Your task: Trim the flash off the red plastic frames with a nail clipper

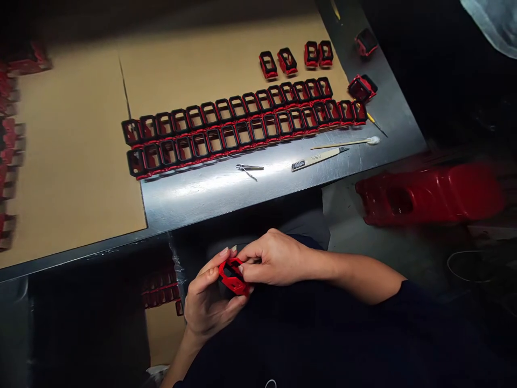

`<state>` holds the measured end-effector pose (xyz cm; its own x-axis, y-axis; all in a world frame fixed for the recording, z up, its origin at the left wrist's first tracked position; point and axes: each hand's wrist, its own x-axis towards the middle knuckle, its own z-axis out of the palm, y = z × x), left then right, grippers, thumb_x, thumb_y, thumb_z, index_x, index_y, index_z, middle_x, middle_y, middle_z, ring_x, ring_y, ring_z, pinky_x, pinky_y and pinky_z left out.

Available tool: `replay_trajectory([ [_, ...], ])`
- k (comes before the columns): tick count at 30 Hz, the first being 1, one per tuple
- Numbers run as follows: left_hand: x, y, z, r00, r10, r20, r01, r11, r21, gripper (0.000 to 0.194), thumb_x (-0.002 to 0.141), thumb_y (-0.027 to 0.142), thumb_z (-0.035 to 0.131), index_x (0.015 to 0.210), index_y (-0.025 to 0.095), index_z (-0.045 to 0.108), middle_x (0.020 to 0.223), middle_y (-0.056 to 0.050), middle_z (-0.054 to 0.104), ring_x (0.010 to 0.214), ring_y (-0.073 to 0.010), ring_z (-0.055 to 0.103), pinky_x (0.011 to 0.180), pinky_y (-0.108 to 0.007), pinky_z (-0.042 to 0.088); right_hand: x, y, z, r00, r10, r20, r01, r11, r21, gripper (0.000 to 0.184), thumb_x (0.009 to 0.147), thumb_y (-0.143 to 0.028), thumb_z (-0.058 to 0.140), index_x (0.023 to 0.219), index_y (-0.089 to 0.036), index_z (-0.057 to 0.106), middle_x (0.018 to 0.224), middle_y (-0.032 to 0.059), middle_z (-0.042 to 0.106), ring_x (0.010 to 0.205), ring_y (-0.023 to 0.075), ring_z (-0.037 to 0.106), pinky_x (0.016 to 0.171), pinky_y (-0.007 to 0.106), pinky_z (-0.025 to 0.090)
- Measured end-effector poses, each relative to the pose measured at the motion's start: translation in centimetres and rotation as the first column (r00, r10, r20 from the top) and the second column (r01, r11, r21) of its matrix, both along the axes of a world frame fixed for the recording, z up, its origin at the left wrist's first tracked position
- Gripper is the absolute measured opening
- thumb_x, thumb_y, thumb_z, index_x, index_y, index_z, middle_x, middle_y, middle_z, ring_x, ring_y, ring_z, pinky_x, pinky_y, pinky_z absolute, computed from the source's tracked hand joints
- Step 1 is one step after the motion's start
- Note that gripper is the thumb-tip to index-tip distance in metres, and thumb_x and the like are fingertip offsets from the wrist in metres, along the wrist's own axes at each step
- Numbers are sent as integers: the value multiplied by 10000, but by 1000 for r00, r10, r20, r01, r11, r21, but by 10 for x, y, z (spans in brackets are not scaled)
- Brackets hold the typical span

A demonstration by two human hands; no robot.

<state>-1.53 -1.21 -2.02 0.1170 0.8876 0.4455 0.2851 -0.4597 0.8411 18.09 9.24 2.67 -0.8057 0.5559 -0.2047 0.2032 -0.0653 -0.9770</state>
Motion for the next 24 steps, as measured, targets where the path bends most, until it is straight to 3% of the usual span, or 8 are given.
replay_trajectory([
  [8, 1, 3, 3, 1000, 6, 1, -6, 1000, 4, 845, 751, 120, 855, 1477, 253, 444, 1416, -146, 623, 1239, -267, 668, 997, -414, 611, 6, 6, 3, 997, 83, -1, -83, 994, -65, 226, 903, -207, 555, 893, -103, 755, 608, -46, 589, 499, 25, 433, 498, 129, 309],
  [16, 0, 7, 11, 996, 3, -91, 1, 999, 44, 784, 795, 158, 832, 1473, 236, 447, 1384, -152, 650, 1207, -251, 688, 955, -384, 631, -2, 2, 1, 997, 44, 65, -36, 992, -122, 172, 878, -189, 609, 820, -108, 749, 657, -24, 659, 566, 53, 552, 535, 133, 354],
  [20, -1, 6, 11, 997, 3, -76, 0, 999, 33, 794, 779, 166, 846, 1466, 241, 456, 1367, -156, 661, 1191, -264, 696, 946, -393, 635, -2, 5, 5, 995, 71, 72, -61, 990, -127, 169, 879, -180, 608, 831, -105, 751, 642, -26, 640, 547, 46, 518, 522, 130, 341],
  [24, -1, 4, 9, 999, -3, -32, 4, 1000, 13, 805, 764, 170, 860, 1461, 241, 464, 1370, -159, 657, 1198, -268, 692, 961, -397, 627, 5, 11, 9, 987, 159, 24, -155, 980, -127, 206, 908, -186, 567, 874, -104, 752, 584, -53, 529, 498, 27, 399, 480, 133, 282],
])
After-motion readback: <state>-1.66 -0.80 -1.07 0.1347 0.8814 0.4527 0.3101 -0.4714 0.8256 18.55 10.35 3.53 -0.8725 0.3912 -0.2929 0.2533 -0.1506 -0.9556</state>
